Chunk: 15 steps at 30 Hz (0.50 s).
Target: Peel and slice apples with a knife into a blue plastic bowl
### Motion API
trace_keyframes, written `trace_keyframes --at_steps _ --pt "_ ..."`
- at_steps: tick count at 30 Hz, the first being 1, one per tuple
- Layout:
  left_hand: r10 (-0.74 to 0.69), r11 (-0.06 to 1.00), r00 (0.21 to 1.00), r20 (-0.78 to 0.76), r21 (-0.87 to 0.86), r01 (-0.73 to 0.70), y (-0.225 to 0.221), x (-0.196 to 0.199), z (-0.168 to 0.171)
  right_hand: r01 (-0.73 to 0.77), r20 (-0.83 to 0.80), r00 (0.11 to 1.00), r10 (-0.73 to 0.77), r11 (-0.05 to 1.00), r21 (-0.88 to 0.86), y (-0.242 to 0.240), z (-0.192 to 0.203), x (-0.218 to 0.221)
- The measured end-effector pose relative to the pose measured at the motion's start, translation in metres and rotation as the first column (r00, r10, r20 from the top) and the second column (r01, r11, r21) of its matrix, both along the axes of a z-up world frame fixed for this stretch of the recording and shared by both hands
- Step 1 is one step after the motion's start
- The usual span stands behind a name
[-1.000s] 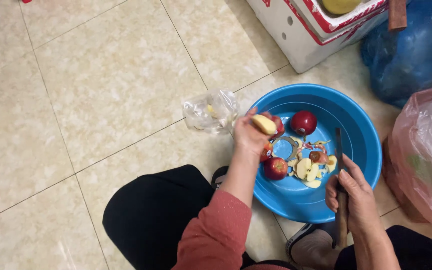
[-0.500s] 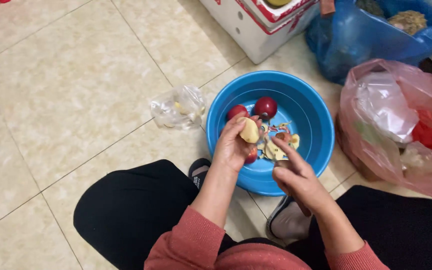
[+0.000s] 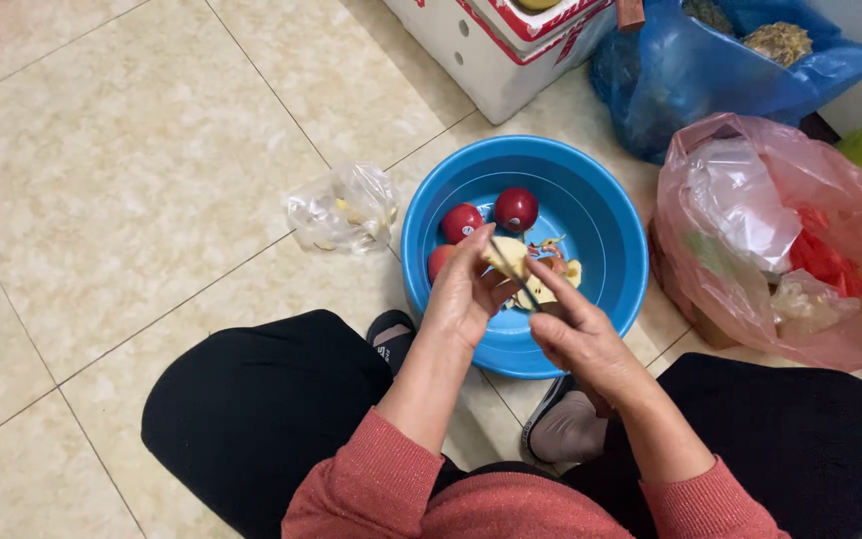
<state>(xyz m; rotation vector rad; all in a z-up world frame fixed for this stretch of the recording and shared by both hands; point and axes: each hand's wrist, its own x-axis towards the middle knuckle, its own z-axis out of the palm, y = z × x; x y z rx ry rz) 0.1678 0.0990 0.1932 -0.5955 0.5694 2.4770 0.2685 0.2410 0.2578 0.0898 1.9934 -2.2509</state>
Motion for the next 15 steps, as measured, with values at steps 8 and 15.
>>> trace_keyframes --at_steps 8,15 --pt "-0.054 0.994 0.951 -0.303 0.070 0.079 -0.003 0.008 0.011 0.030 -0.016 0.999 -0.032 0.996 -0.085 0.016 0.006 -0.004" --pt "-0.082 0.994 0.961 -0.263 0.054 0.100 -0.005 0.007 0.007 -0.013 -0.069 0.997 0.019 0.997 0.079 0.013 0.011 -0.002"
